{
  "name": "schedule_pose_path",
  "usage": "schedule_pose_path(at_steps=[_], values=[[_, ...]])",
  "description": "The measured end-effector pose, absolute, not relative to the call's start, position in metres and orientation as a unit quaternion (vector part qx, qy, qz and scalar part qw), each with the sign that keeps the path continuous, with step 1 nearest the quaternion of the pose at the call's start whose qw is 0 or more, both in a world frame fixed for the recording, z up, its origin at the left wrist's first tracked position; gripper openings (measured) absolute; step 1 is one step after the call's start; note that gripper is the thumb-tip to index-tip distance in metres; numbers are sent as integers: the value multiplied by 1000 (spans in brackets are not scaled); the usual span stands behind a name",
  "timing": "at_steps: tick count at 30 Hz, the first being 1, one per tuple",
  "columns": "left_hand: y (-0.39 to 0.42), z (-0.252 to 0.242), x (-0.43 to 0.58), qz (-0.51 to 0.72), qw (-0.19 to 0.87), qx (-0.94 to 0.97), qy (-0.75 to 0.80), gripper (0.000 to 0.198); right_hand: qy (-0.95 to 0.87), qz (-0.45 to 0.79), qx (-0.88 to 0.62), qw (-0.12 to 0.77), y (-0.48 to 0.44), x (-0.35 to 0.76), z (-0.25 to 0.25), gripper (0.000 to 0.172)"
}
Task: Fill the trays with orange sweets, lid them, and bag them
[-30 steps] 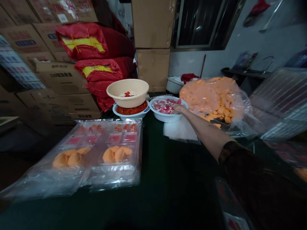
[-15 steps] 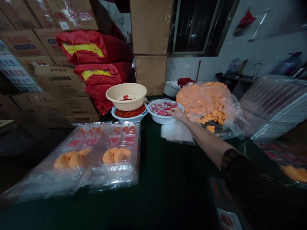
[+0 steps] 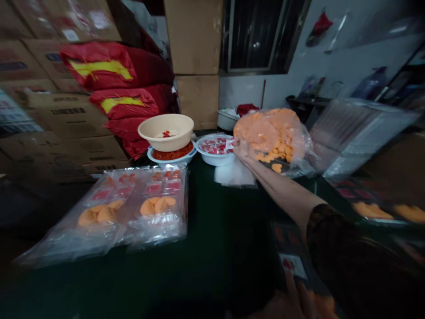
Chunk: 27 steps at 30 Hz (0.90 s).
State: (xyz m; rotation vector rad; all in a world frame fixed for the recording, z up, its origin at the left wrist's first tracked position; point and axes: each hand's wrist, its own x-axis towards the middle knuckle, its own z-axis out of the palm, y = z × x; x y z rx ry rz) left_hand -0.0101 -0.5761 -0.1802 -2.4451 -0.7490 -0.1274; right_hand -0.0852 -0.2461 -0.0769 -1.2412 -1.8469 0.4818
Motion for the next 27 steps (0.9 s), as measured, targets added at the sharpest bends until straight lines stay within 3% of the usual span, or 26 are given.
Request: schedule_pose_path(at_steps=[6,12,18,21,24,27], values=[[-582,-190,-4,-105,102,-936,-322,39,-694,345,-430,463,-322,30,-79,10],[-582,-196,1,-246,88,-895,-362,34,-530,441,-507,518,-431,203,-106,14],[-587,-182,-5,-361,-25,-828,-429,38,-441,510,-601,429,-472,261,-139,11],[-588,-175,-7,-401,-93,-790,-453,39,-510,483,-614,361,-482,238,-151,6],[-587,-172,-8,-424,-121,-769,-463,38,-616,354,-650,269,-488,209,-160,12],[-587,-170,-7,-414,-115,-774,-465,37,-654,261,-671,231,-490,193,-165,12]])
